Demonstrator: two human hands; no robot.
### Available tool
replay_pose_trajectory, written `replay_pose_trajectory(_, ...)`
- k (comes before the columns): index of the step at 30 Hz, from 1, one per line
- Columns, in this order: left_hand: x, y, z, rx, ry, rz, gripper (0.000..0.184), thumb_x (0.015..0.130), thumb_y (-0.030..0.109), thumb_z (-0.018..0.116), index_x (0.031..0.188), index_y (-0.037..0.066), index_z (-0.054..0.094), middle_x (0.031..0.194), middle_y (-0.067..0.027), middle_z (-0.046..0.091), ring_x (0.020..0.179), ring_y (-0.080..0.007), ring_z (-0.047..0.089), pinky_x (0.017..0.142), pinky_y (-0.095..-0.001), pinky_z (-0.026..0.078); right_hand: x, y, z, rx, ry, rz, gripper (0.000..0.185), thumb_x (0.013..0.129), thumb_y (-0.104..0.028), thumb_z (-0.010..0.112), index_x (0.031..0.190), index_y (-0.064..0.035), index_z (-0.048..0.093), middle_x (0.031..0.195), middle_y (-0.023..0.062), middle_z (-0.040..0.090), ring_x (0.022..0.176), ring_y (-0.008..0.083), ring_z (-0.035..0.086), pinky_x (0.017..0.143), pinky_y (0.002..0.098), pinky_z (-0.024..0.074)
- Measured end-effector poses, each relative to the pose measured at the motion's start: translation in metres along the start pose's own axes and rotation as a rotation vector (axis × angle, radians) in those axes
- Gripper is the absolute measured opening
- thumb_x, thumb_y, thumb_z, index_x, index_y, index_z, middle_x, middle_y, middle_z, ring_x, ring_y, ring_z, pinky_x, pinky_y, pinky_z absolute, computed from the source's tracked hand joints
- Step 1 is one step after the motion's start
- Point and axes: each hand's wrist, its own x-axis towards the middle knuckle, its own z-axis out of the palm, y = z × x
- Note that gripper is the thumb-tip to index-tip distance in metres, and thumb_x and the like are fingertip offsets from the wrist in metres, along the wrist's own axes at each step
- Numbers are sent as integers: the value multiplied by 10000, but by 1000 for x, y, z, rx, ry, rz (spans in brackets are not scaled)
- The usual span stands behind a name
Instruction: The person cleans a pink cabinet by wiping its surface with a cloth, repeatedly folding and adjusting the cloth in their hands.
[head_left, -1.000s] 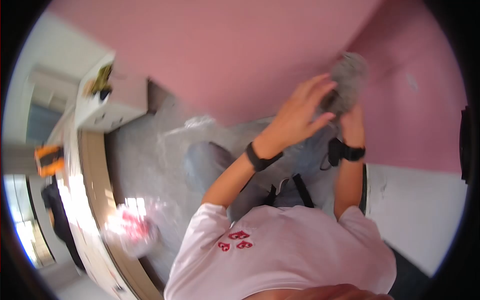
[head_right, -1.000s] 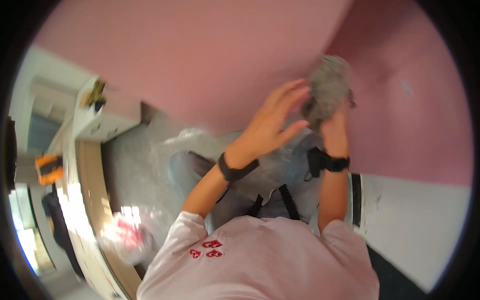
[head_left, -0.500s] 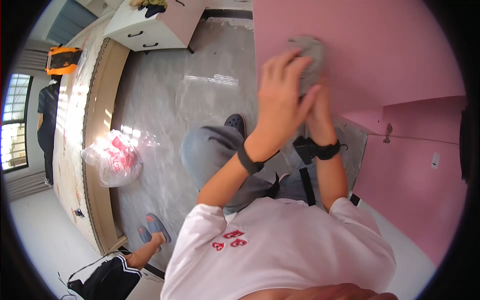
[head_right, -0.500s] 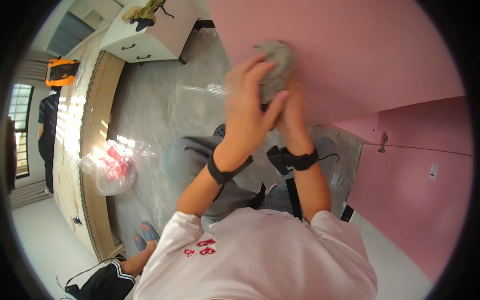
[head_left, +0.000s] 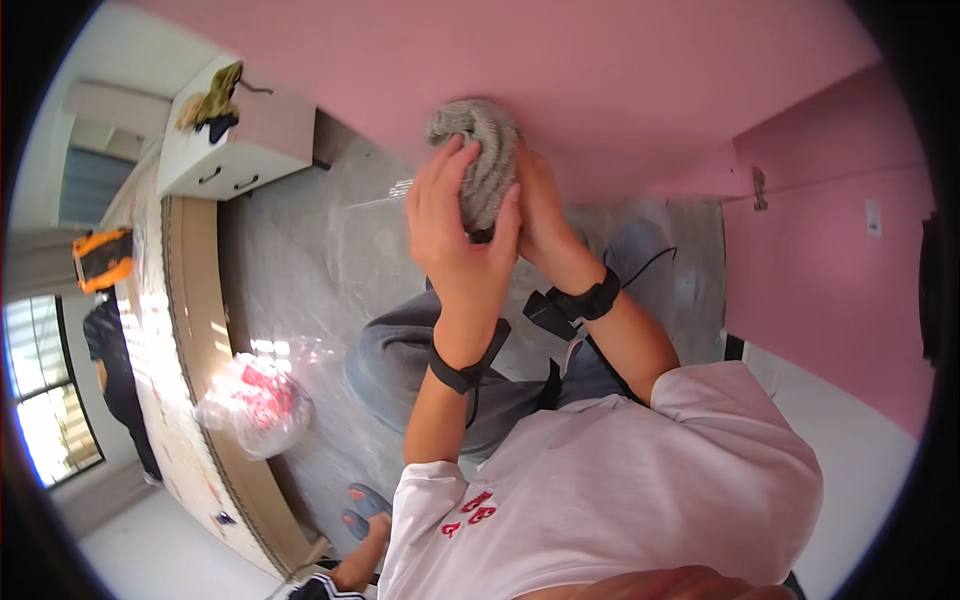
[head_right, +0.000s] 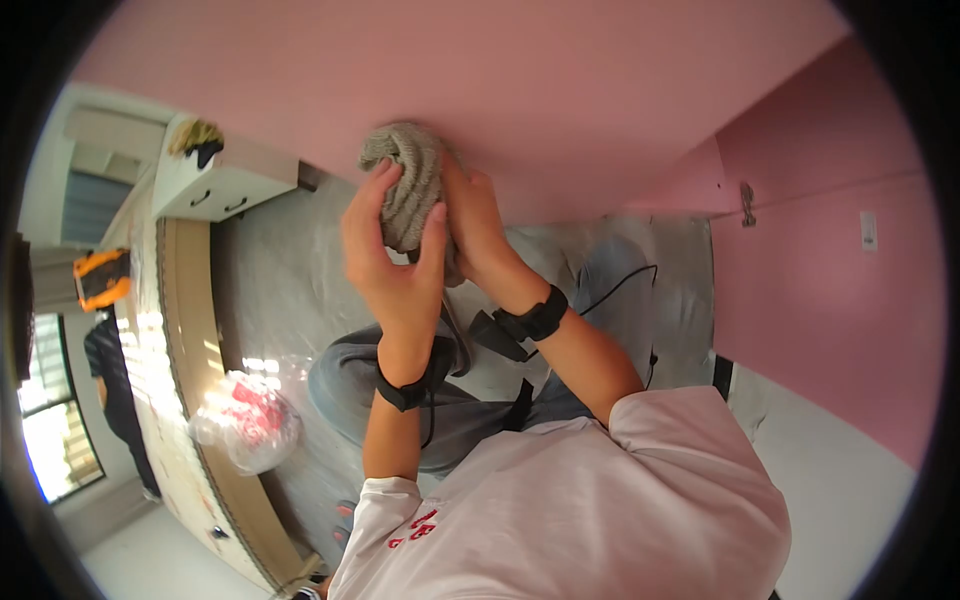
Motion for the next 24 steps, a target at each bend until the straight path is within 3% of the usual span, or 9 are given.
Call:
replay_pose_trajectory(4, 1, 13, 30, -21, -142, 184, 544, 750, 137, 882, 1251, 45, 690, 1295, -154, 695, 1194, -391, 644, 1001, -458, 532, -14, -23, -38, 52, 32, -157, 404, 1088, -335, 529, 1255, 8, 661, 1161, 62, 702, 1024, 144, 676, 876, 313, 559)
replay_pose_trajectory(8, 7, 34, 62, -158, -291, 197, 521, 760, 159, 880, 1241, 64, 703, 1284, -125, 704, 1178, -377, 653, 973, -436, 553, -34, -55, -72, 135, 153, -242, 427, 1117, -355, 462, 1386, -38, 560, 1296, 61, 645, 1133, 170, 653, 957, 356, 563)
replay_pose_trajectory(10, 11, 45, 88, -184, -343, 351, 545, 761, 113, 880, 1269, 55, 693, 1236, -118, 735, 1177, -354, 671, 942, -422, 564, -35, -64, -97, 152, 160, -337, 405, 1116, -343, 465, 1376, -48, 563, 1294, 59, 640, 1136, 173, 649, 960, 355, 559)
replay_pose_trajectory(15, -9, 75, 160, -324, -517, 340, 501, 794, 140, 839, 1269, 94, 687, 1258, -96, 721, 1213, -345, 657, 882, -421, 593, -26, -68, -200, 186, 164, -544, 350, 1118, -304, 462, 1359, -69, 556, 1290, 55, 624, 1154, 172, 631, 969, 340, 543)
replay_pose_trajectory(17, -20, 79, 168, -356, -581, 301, 484, 812, 143, 820, 1275, 109, 680, 1274, -92, 712, 1232, -339, 650, 870, -423, 600, -36, -77, -211, -387, 251, -690, 349, 1118, -293, 466, 1377, -71, 539, 1294, 46, 615, 1167, 160, 619, 982, 326, 527)
replay_pose_trajectory(18, -24, 78, 169, -339, -601, 303, 489, 820, 143, 807, 1288, 123, 669, 1304, -90, 695, 1246, -338, 643, 860, -427, 605, -36, -76, -214, -395, 235, -681, 349, 1118, -293, 466, 1377, -71, 539, 1294, 46, 615, 1167, 160, 619, 982, 326, 527)
replay_pose_trajectory(20, -30, 77, 161, -299, -622, 280, 494, 828, 144, 795, 1302, 136, 657, 1334, -88, 678, 1259, -337, 635, 850, -430, 611, -49, -74, -195, -99, 287, -606, 355, 1116, -300, 473, 1381, -73, 536, 1296, 37, 608, 1183, 156, 610, 1002, 321, 512)
replay_pose_trajectory(24, -24, 69, 132, -235, -537, 248, 522, 825, 160, 792, 1323, 143, 636, 1361, -72, 653, 1257, -344, 628, 839, -419, 614, -53, -57, -175, -133, 233, -504, 366, 1116, -300, 465, 1392, -69, 530, 1292, 32, 604, 1193, 157, 607, 1009, 323, 504)
